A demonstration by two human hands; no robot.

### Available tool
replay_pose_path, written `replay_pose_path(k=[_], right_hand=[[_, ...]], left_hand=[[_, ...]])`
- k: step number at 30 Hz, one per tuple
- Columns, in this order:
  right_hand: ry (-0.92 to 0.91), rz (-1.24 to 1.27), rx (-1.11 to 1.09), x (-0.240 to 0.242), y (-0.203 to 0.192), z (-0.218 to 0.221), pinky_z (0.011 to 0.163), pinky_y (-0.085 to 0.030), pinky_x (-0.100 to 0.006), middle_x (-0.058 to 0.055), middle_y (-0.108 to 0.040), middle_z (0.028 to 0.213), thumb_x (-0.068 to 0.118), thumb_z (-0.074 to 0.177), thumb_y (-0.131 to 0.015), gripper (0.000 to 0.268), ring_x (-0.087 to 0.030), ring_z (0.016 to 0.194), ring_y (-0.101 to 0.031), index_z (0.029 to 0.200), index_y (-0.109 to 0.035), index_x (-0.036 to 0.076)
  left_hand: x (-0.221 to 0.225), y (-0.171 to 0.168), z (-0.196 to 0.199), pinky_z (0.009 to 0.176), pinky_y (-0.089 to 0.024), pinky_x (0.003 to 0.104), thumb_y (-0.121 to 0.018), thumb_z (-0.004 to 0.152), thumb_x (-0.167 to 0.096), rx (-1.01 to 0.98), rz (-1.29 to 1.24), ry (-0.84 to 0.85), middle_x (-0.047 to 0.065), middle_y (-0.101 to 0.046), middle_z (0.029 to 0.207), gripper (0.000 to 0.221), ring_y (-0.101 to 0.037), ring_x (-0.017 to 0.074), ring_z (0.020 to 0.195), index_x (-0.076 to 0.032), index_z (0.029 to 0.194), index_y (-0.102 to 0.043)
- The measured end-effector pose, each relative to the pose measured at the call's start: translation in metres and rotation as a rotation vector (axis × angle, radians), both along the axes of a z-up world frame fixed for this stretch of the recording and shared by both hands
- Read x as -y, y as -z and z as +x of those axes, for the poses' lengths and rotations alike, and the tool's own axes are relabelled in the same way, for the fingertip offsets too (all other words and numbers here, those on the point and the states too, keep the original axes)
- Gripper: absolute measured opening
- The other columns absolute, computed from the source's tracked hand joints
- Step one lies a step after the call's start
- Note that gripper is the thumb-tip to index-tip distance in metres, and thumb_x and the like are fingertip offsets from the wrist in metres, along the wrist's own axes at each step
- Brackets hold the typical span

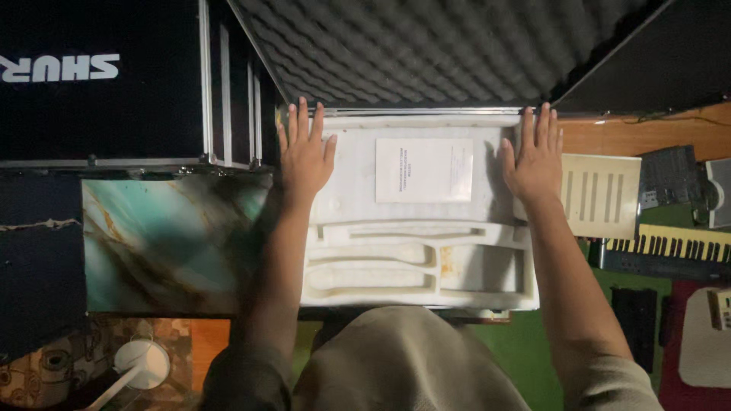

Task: The person places a styrofoam insert into a hard-shell case, then picks up and positions a wireless microphone and a receiver unit into the designated slots of the foam insert.

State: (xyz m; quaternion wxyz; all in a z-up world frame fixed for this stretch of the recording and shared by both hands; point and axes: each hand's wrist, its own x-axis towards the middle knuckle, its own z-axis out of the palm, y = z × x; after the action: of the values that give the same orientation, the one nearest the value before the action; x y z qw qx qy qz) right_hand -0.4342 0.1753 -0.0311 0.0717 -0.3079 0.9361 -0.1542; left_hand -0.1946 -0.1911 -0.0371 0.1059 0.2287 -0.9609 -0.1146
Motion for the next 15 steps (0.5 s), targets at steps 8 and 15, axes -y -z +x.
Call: replay_pose_path(k=[8, 15], right_hand=[[0.034, -0.005, 0.026, -0.029, 0.001, 0.030, 0.128, -0.005, -0.058, -0.023, -0.013, 0.174, 0.040, 0.106, -0.045, 0.078, -0.040, 0.161, -0.009, 0.166, -0.017, -0.003], [0.053, 0.046, 0.031, -0.030, 0.003, 0.037, 0.129, -0.007, -0.056, -0.021, -0.014, 0.174, 0.041, 0.105, -0.048, 0.080, -0.039, 0.162, -0.010, 0.166, -0.017, -0.001]], left_hand=[[-0.019, 0.000, 0.042, 0.122, -0.021, 0.062, -0.052, 0.107, -0.026, 0.051, 0.070, -0.131, 0.021, -0.022, 0.170, 0.064, -0.024, 0.0432, 0.155, -0.005, 0.163, -0.031], [-0.024, 0.001, 0.043, 0.125, -0.022, 0.060, -0.052, 0.107, -0.027, -0.016, 0.077, -0.127, 0.021, -0.021, 0.171, 0.065, -0.023, 0.0444, 0.157, -0.003, 0.164, -0.029]])
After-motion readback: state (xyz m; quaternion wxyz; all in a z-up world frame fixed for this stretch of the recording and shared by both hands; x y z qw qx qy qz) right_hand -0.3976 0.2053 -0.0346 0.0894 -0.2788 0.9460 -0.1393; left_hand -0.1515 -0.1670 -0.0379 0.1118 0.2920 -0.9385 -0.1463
